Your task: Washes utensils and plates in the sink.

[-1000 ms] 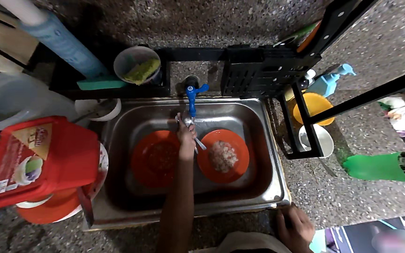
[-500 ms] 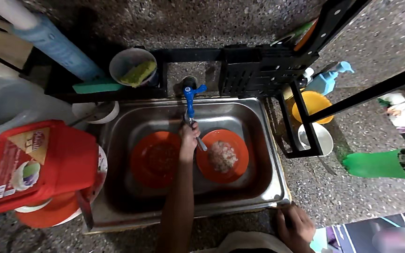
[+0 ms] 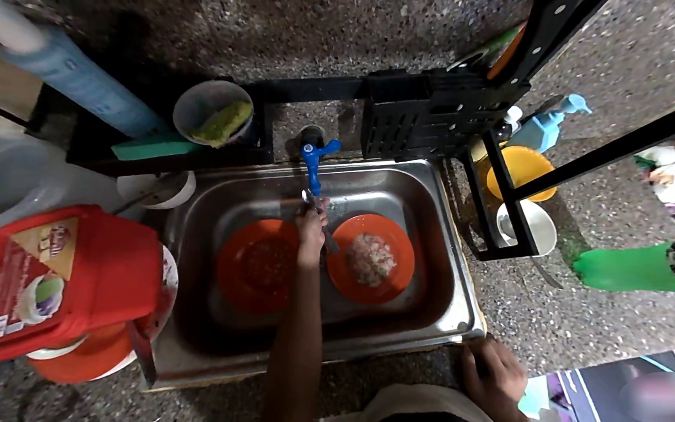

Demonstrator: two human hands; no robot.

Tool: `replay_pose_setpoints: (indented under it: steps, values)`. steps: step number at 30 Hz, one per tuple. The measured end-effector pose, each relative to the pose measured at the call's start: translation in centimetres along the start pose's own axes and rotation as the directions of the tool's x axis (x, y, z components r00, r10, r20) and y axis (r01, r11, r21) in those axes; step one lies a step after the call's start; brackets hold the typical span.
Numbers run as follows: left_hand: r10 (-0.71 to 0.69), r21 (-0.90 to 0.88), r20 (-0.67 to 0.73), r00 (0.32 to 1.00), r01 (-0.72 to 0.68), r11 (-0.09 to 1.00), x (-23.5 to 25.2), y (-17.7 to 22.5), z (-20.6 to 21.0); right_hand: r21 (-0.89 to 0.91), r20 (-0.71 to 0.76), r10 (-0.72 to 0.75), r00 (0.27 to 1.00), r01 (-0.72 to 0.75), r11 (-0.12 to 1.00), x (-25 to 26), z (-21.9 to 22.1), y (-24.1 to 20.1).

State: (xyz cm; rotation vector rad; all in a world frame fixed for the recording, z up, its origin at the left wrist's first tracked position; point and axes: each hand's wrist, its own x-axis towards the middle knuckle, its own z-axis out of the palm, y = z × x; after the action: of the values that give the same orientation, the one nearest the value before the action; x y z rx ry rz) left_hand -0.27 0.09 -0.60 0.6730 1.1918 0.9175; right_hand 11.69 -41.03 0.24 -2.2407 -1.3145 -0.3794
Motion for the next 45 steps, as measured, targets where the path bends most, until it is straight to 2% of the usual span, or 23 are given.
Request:
replay_pose_setpoints:
  steps: [5, 10, 12, 17, 21, 29, 32, 37, 39, 43, 45]
  values:
    - [0.029, 0.053, 0.041, 0.999, -0.031, 0.998, -0.6, -0.3, -0.2, 0.011, 0.015, 0.001, 1.000, -0.001, 1.000, 0.3, -0.3, -0.2]
    - [0.065, -0.011, 0.040, 0.997, -0.065, 0.998, -0.6, 0.0, -0.1, 0.010, 0.010, 0.003, 1.000, -0.003, 1.000, 0.3, -0.2, -0.3]
    - [0.048, -0.042, 0.080, 0.996, -0.045, 0.998, -0.7, 0.2, -0.2, 0.009, 0.010, 0.002, 1.000, -0.002, 1.000, 0.2, -0.3, -0.2]
    - [0.090, 0.028, 0.133, 0.987, -0.094, 0.995, -0.7, -0.1, -0.4, 0.004, -0.006, -0.005, 1.000, 0.005, 1.000, 0.2, -0.2, -0.2]
    - [0.115, 0.057, 0.109, 0.987, -0.122, 0.991, -1.0, 0.0, -0.3, 0.013, -0.003, -0.008, 1.000, 0.008, 1.000, 0.2, -0.2, -0.1]
    - [0.091, -0.010, 0.039, 0.995, -0.091, 0.996, -1.8, 0.4, 0.1, 0.019, 0.005, -0.008, 1.000, 0.008, 1.000, 0.1, -0.1, 0.0]
    - [0.127, 0.067, 0.025, 0.992, -0.129, 0.989, -1.9, -0.1, 0.0, 0.018, 0.000, -0.014, 1.000, 0.014, 1.000, 0.1, -0.1, 0.1]
    - [0.221, 0.231, 0.082, 0.972, -0.234, 0.944, -1.3, -0.9, -0.4, 0.017, 0.009, -0.012, 1.000, 0.012, 1.000, 0.1, -0.2, 0.1]
    - [0.210, 0.337, 0.125, 0.970, -0.241, 0.910, -1.2, -0.9, -0.4, 0.017, 0.005, -0.006, 1.000, 0.006, 1.000, 0.1, -0.2, 0.0]
    - [0.188, 0.366, 0.187, 0.964, -0.246, 0.898, -1.4, -1.0, -0.1, 0.020, 0.010, -0.004, 1.000, 0.003, 1.000, 0.0, -0.1, 0.1]
    - [0.130, 0.371, 0.204, 0.970, -0.200, 0.907, -1.4, -1.0, -0.3, 0.024, 0.009, -0.004, 1.000, 0.004, 1.000, 0.0, 0.0, 0.1]
